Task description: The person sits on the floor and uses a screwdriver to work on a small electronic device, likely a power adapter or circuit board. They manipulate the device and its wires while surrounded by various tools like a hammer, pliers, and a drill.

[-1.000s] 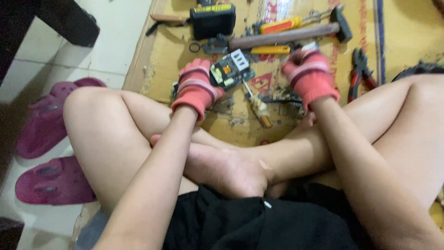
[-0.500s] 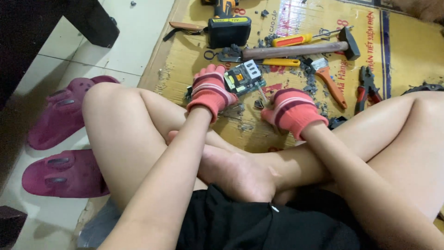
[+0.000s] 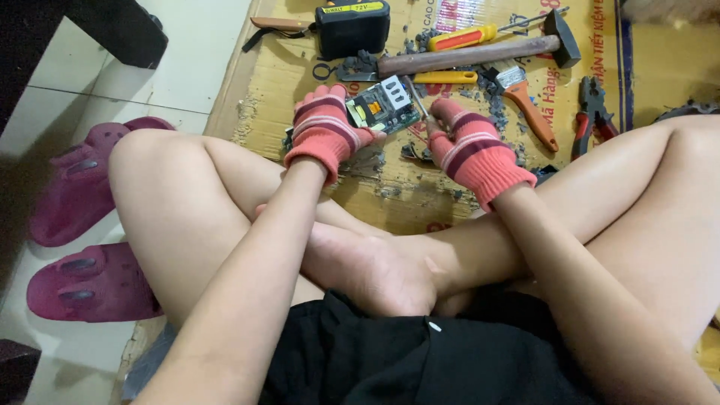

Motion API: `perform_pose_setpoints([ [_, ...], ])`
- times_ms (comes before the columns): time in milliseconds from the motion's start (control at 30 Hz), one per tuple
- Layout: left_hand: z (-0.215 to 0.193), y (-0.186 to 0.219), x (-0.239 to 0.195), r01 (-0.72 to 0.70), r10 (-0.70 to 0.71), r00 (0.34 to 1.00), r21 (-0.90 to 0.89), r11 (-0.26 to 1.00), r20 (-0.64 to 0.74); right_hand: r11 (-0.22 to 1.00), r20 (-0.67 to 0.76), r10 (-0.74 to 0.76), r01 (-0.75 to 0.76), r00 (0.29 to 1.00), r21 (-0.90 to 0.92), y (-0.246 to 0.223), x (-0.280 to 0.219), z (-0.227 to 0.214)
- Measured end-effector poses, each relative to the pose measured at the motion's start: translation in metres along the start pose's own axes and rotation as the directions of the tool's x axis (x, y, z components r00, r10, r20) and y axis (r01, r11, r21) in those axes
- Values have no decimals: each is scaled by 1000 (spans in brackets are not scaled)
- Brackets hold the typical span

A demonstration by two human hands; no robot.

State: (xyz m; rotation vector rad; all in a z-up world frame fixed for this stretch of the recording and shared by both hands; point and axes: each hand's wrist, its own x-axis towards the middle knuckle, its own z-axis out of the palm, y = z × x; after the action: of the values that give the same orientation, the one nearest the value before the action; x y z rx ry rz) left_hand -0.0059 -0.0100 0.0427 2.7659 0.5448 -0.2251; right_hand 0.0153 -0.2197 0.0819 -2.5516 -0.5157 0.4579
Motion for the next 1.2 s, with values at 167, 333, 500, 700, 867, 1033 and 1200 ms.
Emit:
perform_pose_setpoints([
  [167,9,-7,11,-28,28,1000,41,999,-8,995,36,58,-55,998,-79,2,-7,-1],
  [333,7,-8,10,-31,31,999,15,999,-13,995,-43,21,-26,999,-100,20,6,9],
  [500,5,-7,7,-21,22,1000,7,1000,-16,996,-65,-9,4,998,-90,16,4,9],
  [700,4,-6,7,-13,13,1000,17,1000,13,996,-43,-10,6,999,-88,13,0,9],
  [867,-1,-3,3,-15,15,1000,5,1000,11,995,-10,34,-35,999,-96,14,6,13],
  [1033,-2,-4,5,-24,24,999,-1,1000,21,992,-8,21,-22,1000,-122,12,2,6],
  [1200,11,-6,13,-23,23,999,12,1000,25,994,-56,13,-19,998,-105,22,8,13],
])
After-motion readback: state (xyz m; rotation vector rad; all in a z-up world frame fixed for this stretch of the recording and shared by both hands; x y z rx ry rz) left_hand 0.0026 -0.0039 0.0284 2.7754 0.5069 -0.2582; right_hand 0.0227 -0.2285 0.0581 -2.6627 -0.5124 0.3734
